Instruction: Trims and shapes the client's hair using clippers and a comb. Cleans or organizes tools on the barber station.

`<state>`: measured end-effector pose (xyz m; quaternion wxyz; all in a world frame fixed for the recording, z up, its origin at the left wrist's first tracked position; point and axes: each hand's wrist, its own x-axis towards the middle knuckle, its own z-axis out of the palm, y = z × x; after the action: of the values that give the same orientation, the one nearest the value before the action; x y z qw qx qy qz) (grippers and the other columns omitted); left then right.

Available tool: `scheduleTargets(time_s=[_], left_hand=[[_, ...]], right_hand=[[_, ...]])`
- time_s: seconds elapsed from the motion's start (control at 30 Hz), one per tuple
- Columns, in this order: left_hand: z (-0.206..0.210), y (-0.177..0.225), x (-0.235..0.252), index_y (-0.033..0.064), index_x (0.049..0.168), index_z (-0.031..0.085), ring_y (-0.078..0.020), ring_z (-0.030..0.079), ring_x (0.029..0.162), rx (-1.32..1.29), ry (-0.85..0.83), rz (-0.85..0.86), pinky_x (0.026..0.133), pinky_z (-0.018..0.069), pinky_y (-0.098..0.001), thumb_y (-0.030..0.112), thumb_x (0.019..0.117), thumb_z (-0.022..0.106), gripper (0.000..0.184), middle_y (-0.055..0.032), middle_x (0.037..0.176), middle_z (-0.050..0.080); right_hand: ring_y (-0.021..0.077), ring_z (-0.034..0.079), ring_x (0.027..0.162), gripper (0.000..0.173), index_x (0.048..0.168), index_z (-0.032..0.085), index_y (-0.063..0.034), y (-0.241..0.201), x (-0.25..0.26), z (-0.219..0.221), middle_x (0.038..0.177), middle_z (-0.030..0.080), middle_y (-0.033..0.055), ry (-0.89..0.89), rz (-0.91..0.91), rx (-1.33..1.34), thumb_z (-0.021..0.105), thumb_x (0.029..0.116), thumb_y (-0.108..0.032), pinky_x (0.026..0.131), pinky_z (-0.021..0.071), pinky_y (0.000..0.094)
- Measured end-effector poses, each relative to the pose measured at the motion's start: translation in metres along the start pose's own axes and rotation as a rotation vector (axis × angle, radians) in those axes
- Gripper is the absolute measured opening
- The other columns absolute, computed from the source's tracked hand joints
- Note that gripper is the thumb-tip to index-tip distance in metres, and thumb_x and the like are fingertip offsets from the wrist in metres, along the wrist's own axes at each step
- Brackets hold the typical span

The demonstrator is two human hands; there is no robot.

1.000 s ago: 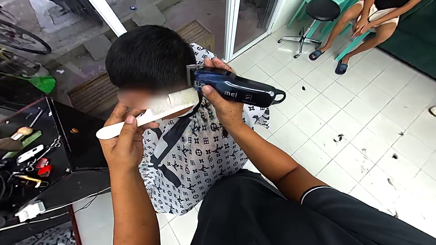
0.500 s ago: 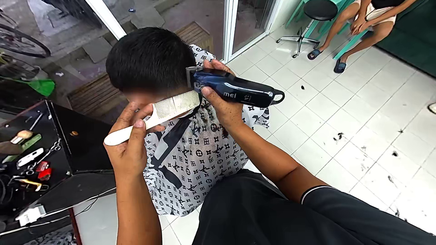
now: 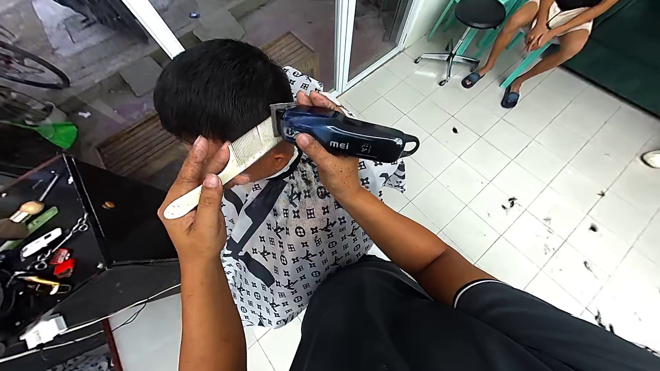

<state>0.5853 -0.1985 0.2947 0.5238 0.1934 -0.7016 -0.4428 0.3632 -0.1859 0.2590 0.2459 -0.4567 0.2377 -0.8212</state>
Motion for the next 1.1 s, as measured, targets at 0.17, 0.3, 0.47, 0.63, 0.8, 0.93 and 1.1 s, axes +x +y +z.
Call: scheduleTargets(time_s=[0.17, 0.3, 0.47, 0.63, 0.8, 0.93, 1.1], left_hand=[[-0.009, 0.007, 0.003, 0.0037, 0.149, 0.044, -0.0207, 0.074, 0.103, -0.041, 0.016, -0.064, 0.088, 0.0631, -0.0347, 0.015, 0.1063, 0.048, 0.045, -0.0048, 0.130, 0.070], [-0.005, 0.005, 0.010, 0.0056, 0.151, 0.040, -0.0225, 0.072, 0.108, -0.097, 0.016, 0.027, 0.093, 0.0612, -0.0353, 0.016, 0.1064, 0.050, 0.047, -0.0049, 0.133, 0.068], [-0.007, -0.001, 0.009, 0.0054, 0.149, 0.046, -0.0236, 0.071, 0.112, -0.110, -0.019, 0.066, 0.096, 0.0597, -0.0367, 0.017, 0.1060, 0.052, 0.045, -0.0060, 0.133, 0.068], [-0.030, -0.004, -0.002, 0.0081, 0.148, 0.049, -0.0176, 0.075, 0.097, -0.132, -0.012, -0.180, 0.083, 0.0631, -0.0302, 0.015, 0.1058, 0.048, 0.043, -0.0041, 0.128, 0.071], [-0.031, -0.011, -0.001, 0.0170, 0.147, 0.049, -0.0181, 0.074, 0.102, -0.212, 0.024, -0.138, 0.089, 0.0617, -0.0309, 0.021, 0.1071, 0.049, 0.040, -0.0014, 0.128, 0.071], [-0.030, -0.014, 0.004, 0.0175, 0.147, 0.049, -0.0185, 0.073, 0.105, -0.217, 0.009, -0.065, 0.093, 0.0599, -0.0311, 0.021, 0.1070, 0.049, 0.040, -0.0009, 0.129, 0.071], [-0.034, -0.016, 0.002, 0.0171, 0.147, 0.051, -0.0160, 0.073, 0.102, -0.212, -0.015, -0.092, 0.091, 0.0598, -0.0292, 0.020, 0.1067, 0.049, 0.040, 0.0006, 0.127, 0.072]], right_hand=[[0.0250, 0.061, 0.129, 0.055, 0.135, 0.051, 0.0117, 0.006, 0.010, -0.014, 0.133, 0.065, 0.0206, 0.076, 0.009, 0.006, 0.075, 0.0879, -0.004, 0.110, 0.0491, 0.0414], [0.0253, 0.059, 0.131, 0.056, 0.139, 0.048, 0.0104, 0.005, 0.013, -0.013, 0.136, 0.063, 0.0209, 0.132, 0.087, 0.061, 0.073, 0.0903, -0.003, 0.111, 0.0487, 0.0403], [0.0242, 0.058, 0.132, 0.058, 0.136, 0.049, 0.0143, -0.004, 0.005, 0.006, 0.136, 0.063, 0.0219, 0.005, -0.009, -0.019, 0.075, 0.0883, -0.007, 0.114, 0.0463, 0.0398], [0.0223, 0.057, 0.133, 0.060, 0.137, 0.049, 0.0147, -0.009, -0.002, 0.001, 0.139, 0.061, 0.0210, -0.032, -0.055, -0.092, 0.076, 0.0881, -0.007, 0.114, 0.0455, 0.0379], [0.0241, 0.057, 0.133, 0.060, 0.138, 0.048, 0.0123, 0.000, -0.005, -0.003, 0.139, 0.061, 0.0206, 0.070, -0.004, -0.025, 0.076, 0.0874, -0.004, 0.113, 0.0459, 0.0401], [0.0258, 0.057, 0.132, 0.058, 0.137, 0.049, 0.0129, 0.003, -0.004, 0.000, 0.137, 0.061, 0.0223, 0.107, -0.012, -0.018, 0.075, 0.0875, -0.004, 0.113, 0.0457, 0.0412], [0.0214, 0.055, 0.135, 0.061, 0.138, 0.048, 0.0144, -0.007, -0.011, 0.017, 0.140, 0.059, 0.0209, -0.052, -0.058, -0.138, 0.075, 0.0889, -0.008, 0.116, 0.0438, 0.0372]])
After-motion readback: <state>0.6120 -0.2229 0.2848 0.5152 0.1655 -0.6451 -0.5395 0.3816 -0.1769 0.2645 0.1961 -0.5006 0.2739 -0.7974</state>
